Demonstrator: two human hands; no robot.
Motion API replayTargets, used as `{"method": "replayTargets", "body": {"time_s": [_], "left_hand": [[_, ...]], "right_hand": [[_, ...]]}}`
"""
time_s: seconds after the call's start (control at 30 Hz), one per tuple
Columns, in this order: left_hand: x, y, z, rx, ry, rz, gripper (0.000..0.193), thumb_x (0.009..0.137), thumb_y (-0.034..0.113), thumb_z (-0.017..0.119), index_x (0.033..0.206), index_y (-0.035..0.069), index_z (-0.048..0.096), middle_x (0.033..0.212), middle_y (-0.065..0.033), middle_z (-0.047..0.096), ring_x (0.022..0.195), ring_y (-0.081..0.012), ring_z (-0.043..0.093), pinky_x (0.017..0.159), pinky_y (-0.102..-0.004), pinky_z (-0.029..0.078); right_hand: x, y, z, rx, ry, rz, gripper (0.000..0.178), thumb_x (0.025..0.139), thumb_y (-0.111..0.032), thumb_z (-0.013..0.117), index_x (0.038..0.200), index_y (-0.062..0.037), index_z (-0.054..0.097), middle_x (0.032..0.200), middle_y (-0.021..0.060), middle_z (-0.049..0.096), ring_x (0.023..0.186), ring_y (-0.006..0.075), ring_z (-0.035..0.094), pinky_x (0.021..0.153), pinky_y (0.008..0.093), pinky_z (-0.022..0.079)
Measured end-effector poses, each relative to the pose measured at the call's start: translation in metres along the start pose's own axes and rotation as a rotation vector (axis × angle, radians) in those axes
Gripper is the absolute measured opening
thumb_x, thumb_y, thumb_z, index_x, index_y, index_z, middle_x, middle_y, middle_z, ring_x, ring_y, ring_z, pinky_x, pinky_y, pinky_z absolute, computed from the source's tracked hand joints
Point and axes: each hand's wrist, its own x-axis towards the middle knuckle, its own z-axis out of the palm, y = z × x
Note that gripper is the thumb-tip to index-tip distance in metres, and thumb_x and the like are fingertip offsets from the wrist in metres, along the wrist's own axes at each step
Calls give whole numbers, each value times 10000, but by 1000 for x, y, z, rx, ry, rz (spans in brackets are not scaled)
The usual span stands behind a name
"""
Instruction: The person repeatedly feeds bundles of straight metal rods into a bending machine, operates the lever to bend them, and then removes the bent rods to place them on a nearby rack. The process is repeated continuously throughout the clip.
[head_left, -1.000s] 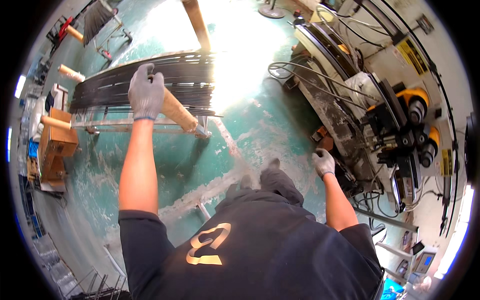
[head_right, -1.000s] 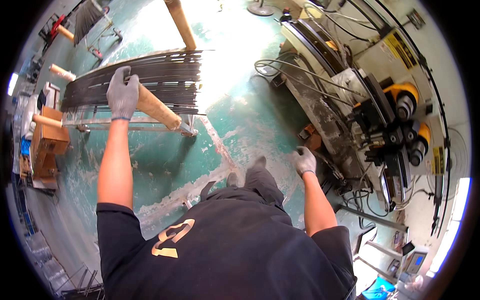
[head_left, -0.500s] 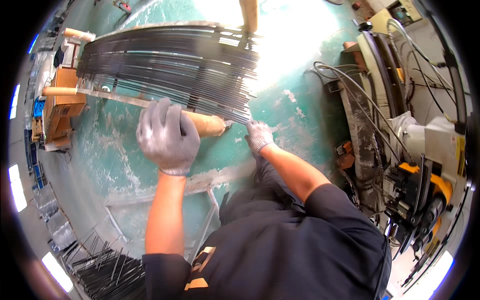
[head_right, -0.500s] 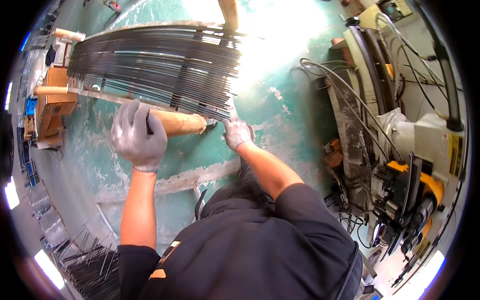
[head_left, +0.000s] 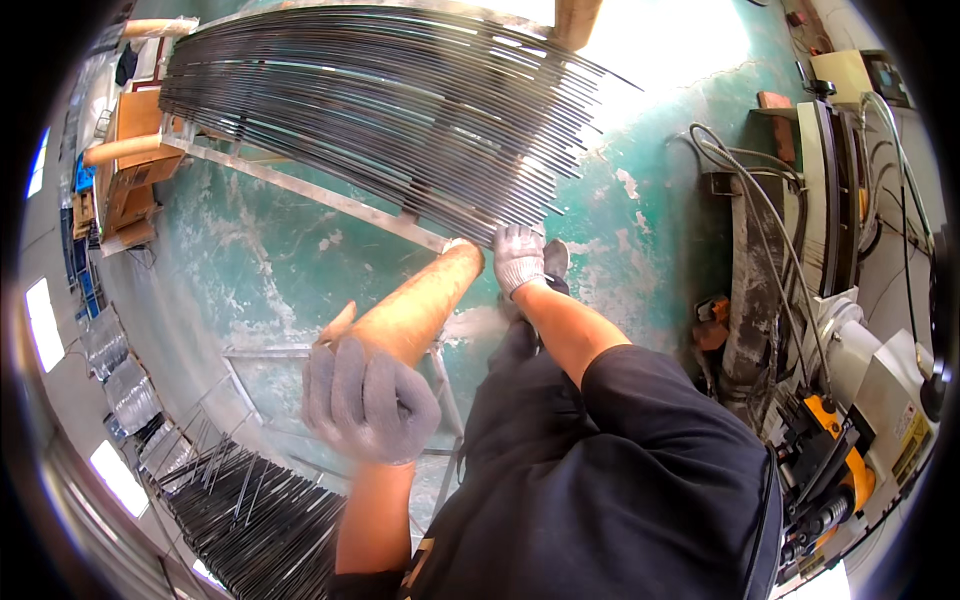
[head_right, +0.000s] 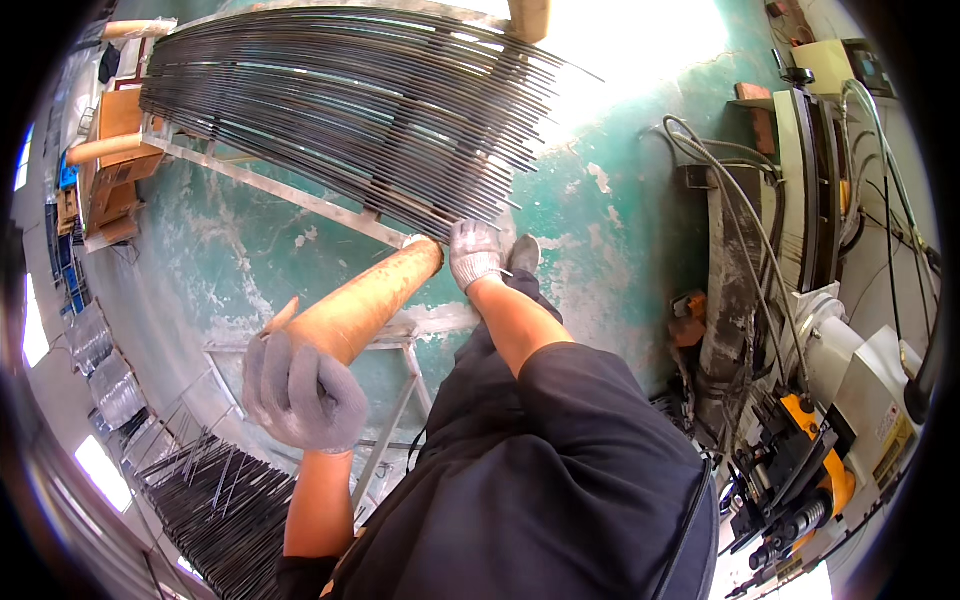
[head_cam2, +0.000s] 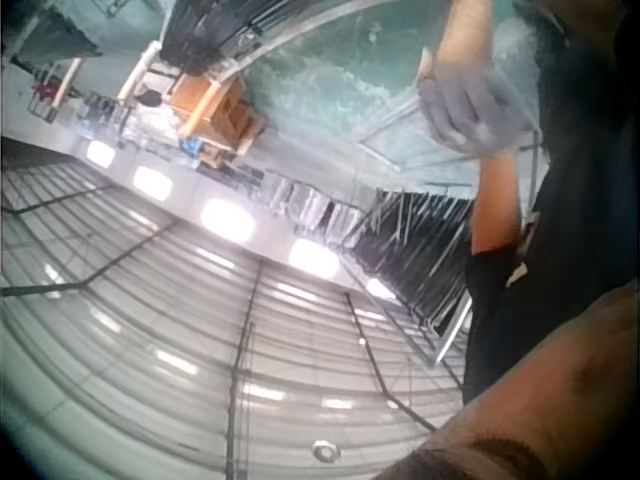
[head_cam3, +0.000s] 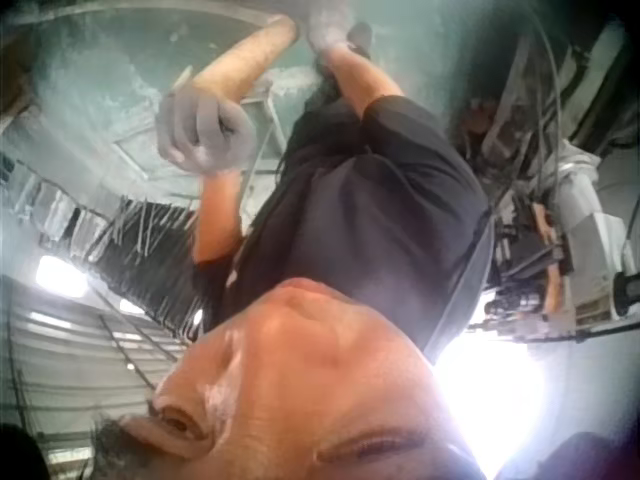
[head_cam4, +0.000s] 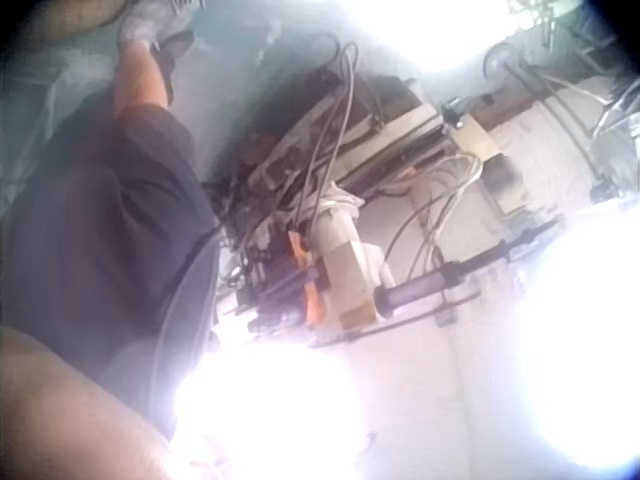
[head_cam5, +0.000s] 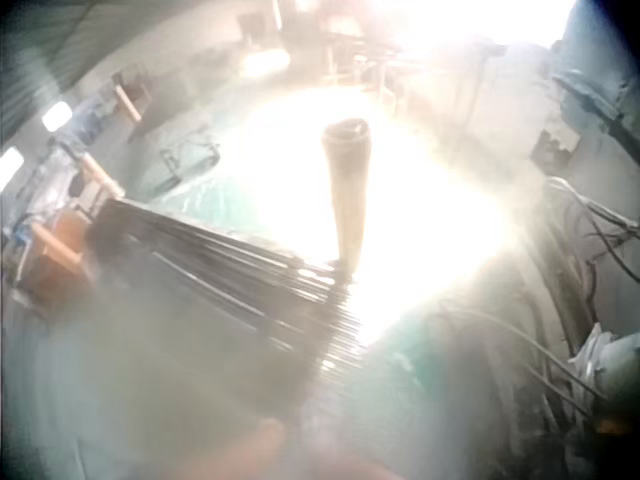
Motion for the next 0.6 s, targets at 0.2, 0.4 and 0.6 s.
{"method": "replayTargets", "body": {"time_s": [0.2, 0.4, 0.6], "left_hand": [[1, 0, -1, -8, -40, 4, 278, 738, -119, 458, 968, 14, 540, 862, -168, 597, 703, -436, 717, 541, -452, 558], [0, 1, -4, -18, 20, 36, 274, 757, -97, 528, 1000, 18, 578, 949, -166, 616, 719, -422, 711, 575, -450, 568], [-10, 12, -16, -13, 100, 6, 262, 783, -77, 602, 1021, 35, 608, 1015, -147, 635, 869, -399, 676, 715, -485, 565]], "right_hand": [[-1, -8, -10, 21, -68, 29, 209, 910, -138, 558, 1070, -60, 666, 978, 146, 682, 950, 324, 678, 848, 476, 501], [11, -7, -29, 330, -515, 246, 257, 943, -104, 536, 1086, -21, 733, 1082, 228, 770, 1060, 385, 743, 948, 534, 533], [-18, 25, -138, 336, -548, 263, 408, 930, -471, 719, 1075, -93, 771, 1093, 205, 757, 1065, 393, 717, 912, 484, 562]]}}
